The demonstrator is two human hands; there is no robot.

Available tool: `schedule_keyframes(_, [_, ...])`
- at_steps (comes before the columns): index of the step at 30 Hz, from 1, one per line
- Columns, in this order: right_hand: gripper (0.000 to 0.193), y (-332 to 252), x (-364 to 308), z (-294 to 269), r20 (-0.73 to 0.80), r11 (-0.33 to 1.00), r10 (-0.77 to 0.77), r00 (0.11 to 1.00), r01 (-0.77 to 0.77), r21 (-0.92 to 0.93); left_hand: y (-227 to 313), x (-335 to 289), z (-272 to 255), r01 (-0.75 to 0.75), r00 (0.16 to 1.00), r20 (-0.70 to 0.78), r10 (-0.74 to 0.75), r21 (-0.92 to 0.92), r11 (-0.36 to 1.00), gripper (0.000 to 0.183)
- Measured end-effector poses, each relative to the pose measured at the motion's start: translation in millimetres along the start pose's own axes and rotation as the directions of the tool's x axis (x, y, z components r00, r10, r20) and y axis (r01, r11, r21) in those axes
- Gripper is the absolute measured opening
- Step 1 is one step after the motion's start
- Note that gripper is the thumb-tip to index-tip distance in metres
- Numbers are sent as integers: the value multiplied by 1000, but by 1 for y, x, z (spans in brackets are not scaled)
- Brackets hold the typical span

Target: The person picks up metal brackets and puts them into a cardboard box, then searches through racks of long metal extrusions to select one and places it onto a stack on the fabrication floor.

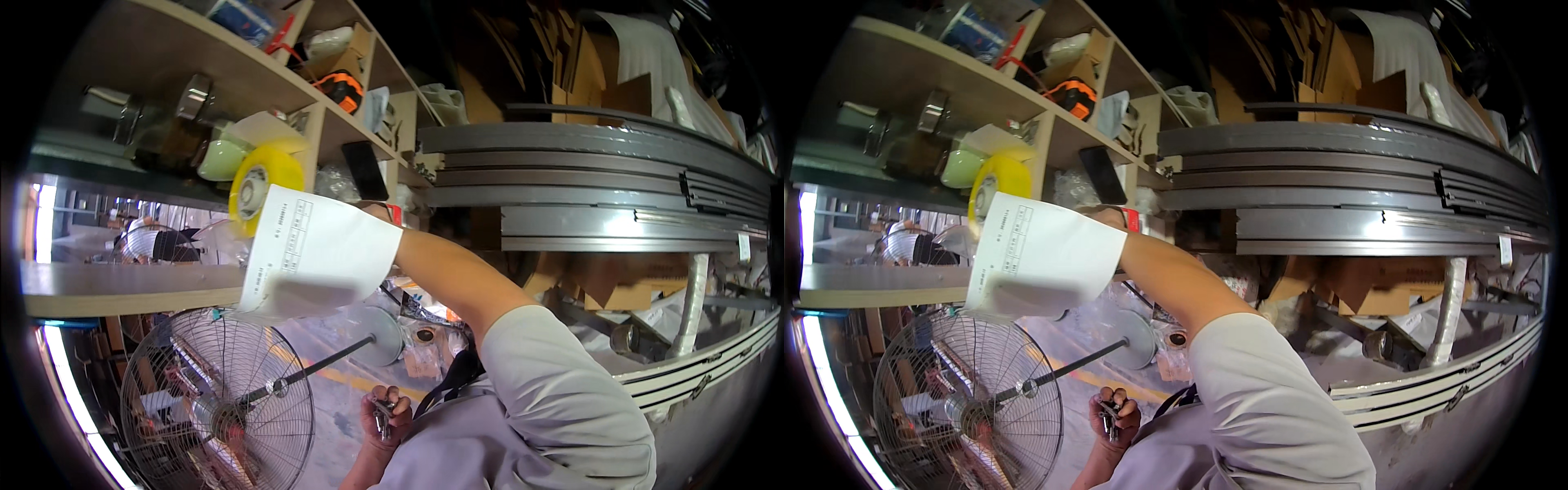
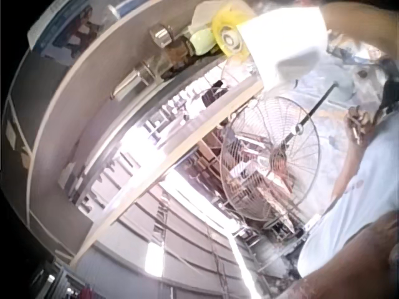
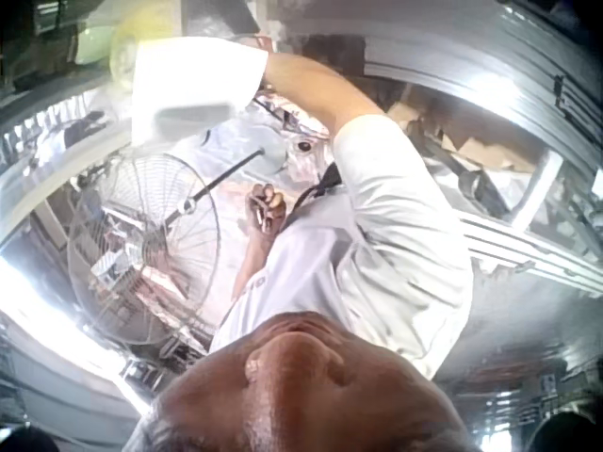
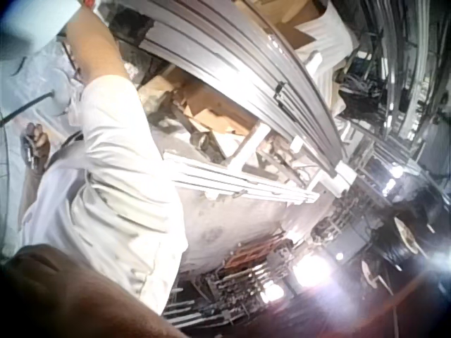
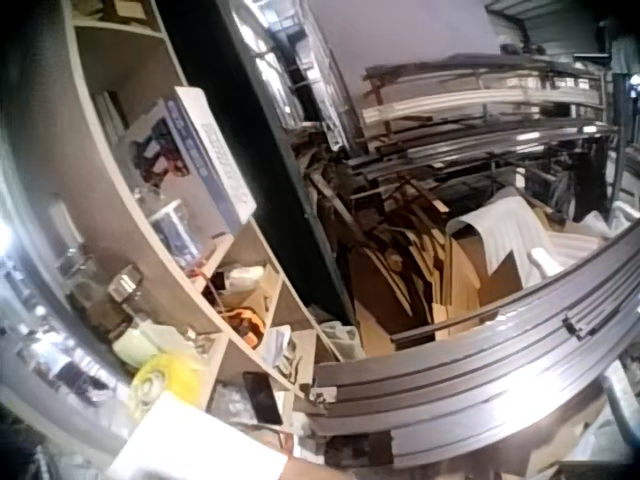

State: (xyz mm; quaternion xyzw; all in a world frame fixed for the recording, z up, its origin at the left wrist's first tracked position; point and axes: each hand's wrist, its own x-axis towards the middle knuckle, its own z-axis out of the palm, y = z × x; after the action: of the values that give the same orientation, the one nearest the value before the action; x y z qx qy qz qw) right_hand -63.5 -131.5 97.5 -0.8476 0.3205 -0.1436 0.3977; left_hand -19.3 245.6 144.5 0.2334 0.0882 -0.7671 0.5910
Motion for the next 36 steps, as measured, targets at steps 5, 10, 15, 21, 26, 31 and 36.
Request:
schedule_keyframes(5, [24, -8, 7, -1, 6, 997, -27, 1000, 26, 78, 1, -4, 3, -46, 999, -3, 46, -3, 999, 24])
schedule_keyframes(10, [23, -13, 10, -4, 1, 986, -39, 999, 38, 162, 4, -5, -2, -44, 999, -7, 44, -29, 999, 22])
schedule_keyframes(15, [22, -12, 9, -7, -15, 958, -49, 999, 51, 281, 6, -6, -2, -45, 999, -22, 44, -59, 997, 22])
schedule_keyframes(21, [21, -2, -4, -12, -40, 884, -54, 998, 67, 463, 10, -11, -8, -60, 998, -20, 58, -100, 993, 21])
schedule_keyframes(26, [20, 0, -17, -15, -96, 768, -35, 995, 88, 635, 13, -10, -8, -16, 999, 25, 20, -135, 991, 21])
schedule_keyframes(31, [19, 4, -49, -20, -337, 487, 208, 918, 202, 850, 21, -6, -8, 8, 1000, 14, -6, -127, 992, 20])
schedule_keyframes(36, [12, 8, -130, -14, -368, 231, 811, 455, 328, 916, 38, 12, -6, 145, 989, 13, -144, -102, 984, 23])
